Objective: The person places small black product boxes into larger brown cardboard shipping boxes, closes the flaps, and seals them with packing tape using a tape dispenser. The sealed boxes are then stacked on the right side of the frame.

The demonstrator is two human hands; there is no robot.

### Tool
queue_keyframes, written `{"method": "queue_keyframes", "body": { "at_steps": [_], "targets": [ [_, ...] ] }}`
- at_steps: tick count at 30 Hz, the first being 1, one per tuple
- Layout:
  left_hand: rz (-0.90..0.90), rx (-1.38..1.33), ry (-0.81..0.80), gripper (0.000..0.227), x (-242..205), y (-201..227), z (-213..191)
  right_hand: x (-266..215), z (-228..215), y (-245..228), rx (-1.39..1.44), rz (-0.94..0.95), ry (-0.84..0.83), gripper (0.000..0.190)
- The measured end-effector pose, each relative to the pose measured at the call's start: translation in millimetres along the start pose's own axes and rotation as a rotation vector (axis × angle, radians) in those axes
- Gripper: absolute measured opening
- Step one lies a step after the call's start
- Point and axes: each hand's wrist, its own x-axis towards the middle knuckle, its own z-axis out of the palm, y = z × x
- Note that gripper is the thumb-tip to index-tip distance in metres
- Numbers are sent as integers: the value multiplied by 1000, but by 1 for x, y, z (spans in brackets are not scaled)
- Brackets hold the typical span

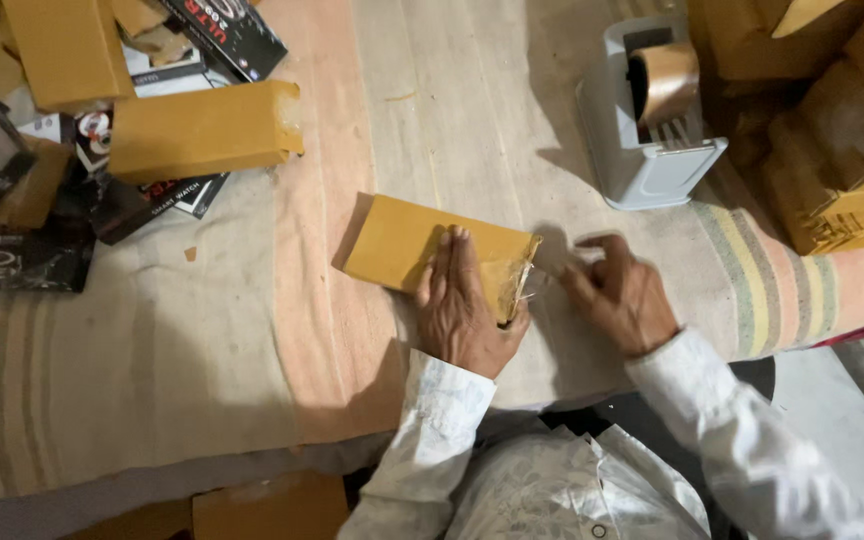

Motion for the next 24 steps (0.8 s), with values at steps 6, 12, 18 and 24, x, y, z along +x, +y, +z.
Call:
{"method": "queue_keyframes", "body": {
  "at_steps": [6, 12, 18, 24],
  "targets": [
    [164, 247, -519, 147, 60, -45, -47, -58, 24, -5, 420, 202, -146, 58],
    [186, 245, -542, 137, 85, -58, -39, -51, 45, -30, 941, 270, -166, 65],
    [-79, 229, 57, 120, 29, -1, -24, -24, 56, -44, 835, 62, 218, 58],
    [-184, -326, 254, 136, 21, 30, -31, 28, 10, -37, 712, -124, 225, 23]
  ]
}}
